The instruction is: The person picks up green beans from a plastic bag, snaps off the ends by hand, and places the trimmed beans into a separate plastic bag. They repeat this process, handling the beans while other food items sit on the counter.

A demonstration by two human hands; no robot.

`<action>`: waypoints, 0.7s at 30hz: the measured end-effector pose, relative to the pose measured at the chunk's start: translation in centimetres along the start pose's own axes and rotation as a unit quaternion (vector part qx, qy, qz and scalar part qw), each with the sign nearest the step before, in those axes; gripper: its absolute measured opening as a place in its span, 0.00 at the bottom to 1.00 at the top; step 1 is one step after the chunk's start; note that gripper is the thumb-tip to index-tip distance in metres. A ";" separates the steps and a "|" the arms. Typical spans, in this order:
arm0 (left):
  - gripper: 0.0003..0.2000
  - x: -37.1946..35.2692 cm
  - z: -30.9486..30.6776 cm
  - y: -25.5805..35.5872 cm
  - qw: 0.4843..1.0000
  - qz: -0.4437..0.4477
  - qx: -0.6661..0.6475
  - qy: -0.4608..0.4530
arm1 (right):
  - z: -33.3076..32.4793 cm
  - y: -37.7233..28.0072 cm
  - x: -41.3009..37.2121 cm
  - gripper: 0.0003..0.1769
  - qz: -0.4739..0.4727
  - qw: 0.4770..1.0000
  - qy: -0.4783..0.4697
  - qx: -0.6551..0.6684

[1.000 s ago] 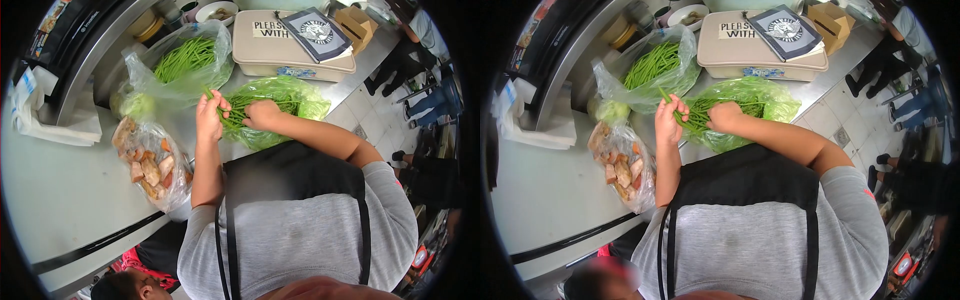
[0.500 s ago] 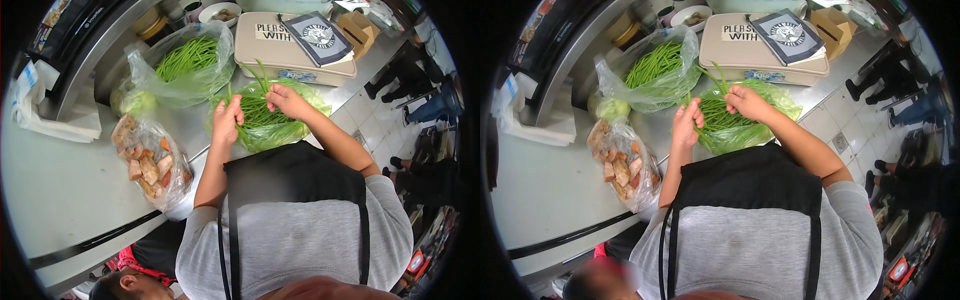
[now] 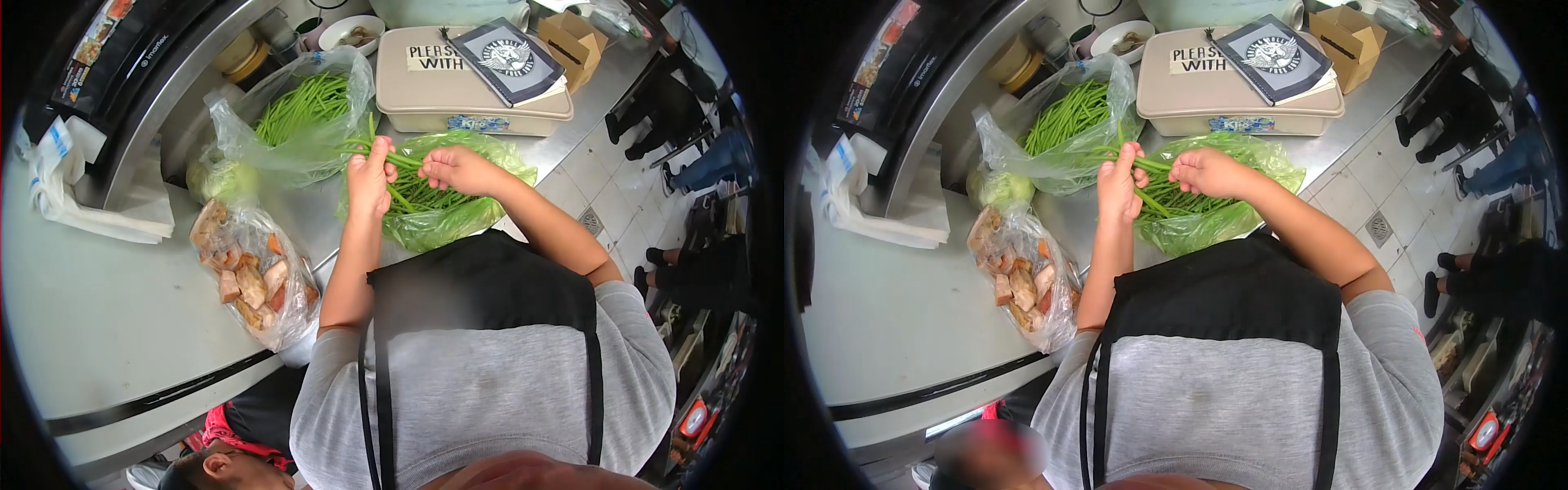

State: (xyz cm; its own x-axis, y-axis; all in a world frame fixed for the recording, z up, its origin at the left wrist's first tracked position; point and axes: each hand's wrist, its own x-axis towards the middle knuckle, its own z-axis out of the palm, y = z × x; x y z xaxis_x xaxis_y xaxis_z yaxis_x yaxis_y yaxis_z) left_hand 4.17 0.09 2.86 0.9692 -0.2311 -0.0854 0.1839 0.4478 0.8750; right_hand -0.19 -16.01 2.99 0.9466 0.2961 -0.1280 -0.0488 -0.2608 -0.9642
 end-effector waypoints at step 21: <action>0.05 -1.4 2.7 -0.5 0.988 0.156 0.023 0.008 | 0.4 -1.6 -0.1 0.10 -0.139 0.938 0.210 -0.239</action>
State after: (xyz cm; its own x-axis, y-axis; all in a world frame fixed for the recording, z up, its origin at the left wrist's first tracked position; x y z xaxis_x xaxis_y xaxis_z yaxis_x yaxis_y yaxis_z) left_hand 2.26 -2.16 3.83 0.9803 -0.0739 0.1833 -0.1303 0.4558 0.8805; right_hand -0.30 -15.28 4.50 0.9489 0.0524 0.3113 0.2714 -0.6394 -0.7194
